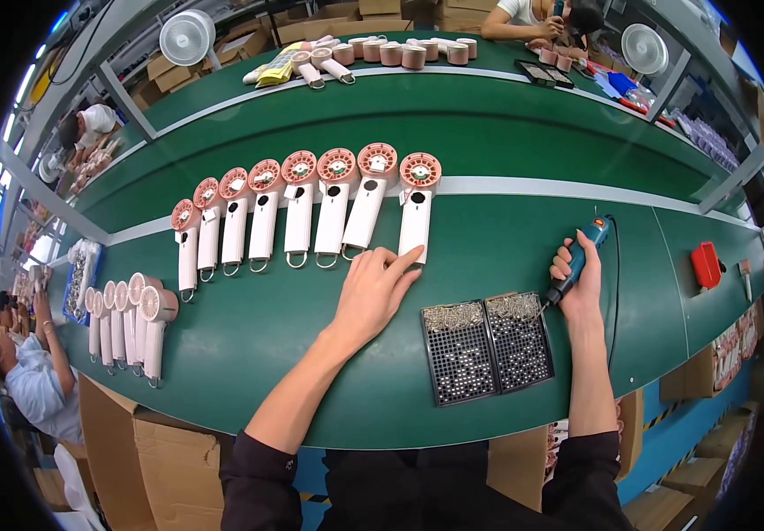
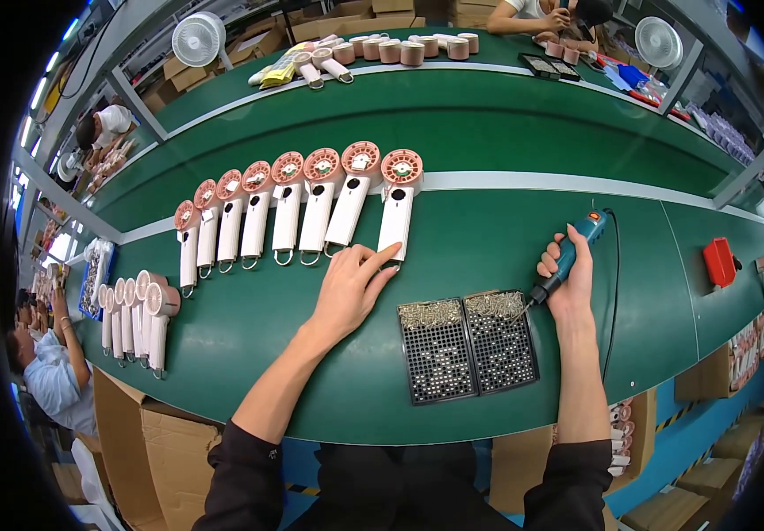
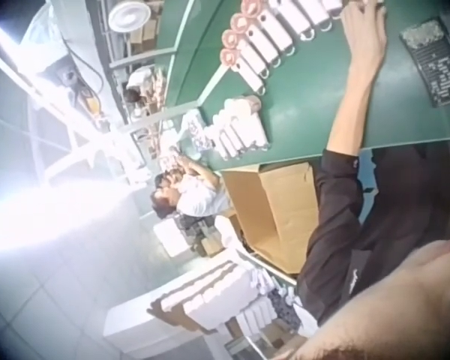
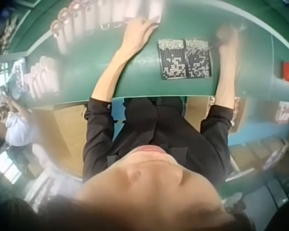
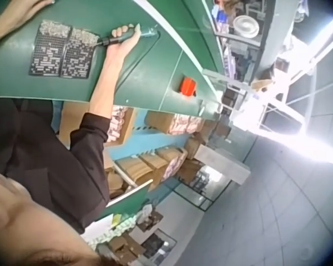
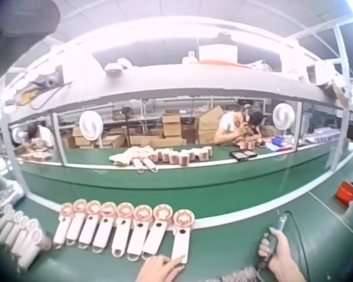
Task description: Assembling handheld portable fans using an electric screwdriver on a production line.
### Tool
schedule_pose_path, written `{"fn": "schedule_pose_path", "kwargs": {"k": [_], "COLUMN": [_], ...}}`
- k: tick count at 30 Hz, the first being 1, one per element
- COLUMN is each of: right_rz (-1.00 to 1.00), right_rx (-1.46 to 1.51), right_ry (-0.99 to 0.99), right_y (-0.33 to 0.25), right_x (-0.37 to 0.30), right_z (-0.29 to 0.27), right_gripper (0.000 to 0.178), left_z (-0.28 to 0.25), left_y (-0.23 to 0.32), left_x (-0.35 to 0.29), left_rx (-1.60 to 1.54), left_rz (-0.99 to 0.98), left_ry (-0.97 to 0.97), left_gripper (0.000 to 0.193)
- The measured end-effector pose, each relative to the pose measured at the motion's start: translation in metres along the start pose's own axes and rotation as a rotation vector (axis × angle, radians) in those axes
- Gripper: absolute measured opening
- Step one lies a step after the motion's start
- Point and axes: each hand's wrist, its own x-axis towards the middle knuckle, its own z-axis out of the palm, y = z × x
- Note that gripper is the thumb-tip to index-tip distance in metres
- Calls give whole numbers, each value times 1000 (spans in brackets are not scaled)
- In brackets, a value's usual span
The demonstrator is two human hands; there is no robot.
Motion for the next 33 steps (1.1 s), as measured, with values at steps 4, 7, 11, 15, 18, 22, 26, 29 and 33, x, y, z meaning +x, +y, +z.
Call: {"fn": "schedule_pose_path", "kwargs": {"k": [4, 7, 11, 15, 18, 22, 26, 29, 33], "right_rz": [-2, -11, 15, 4, 9, 16, 11, 11, 11], "right_rx": [-9, -13, -10, -9, -13, -33, -19, -15, -5], "right_ry": [0, 3, -1, -7, 0, -29, -31, -25, -21], "right_y": [0, -1, 0, -1, 0, 0, 0, 0, 2], "right_x": [0, -2, 2, -2, -1, 3, 2, 3, 3], "right_z": [0, 1, -2, 1, 1, -7, -6, -7, -5], "right_gripper": [21, 20, 21, 21, 21, 21, 22, 22, 22], "left_z": [-3, -3, -6, -6, -1, -1, -1, 1, -1], "left_y": [2, 3, 3, 5, 2, 1, 2, 1, 1], "left_x": [2, 3, 1, 1, -2, -3, -2, -4, -4], "left_rx": [-40, -50, -48, -59, -55, -55, -22, -19, -18], "left_rz": [-25, -22, -27, -19, -5, 2, 1, -5, -15], "left_ry": [-22, -37, -66, -70, -78, -70, -47, -7, 2], "left_gripper": [37, 38, 45, 52, 52, 50, 49, 44, 42]}}
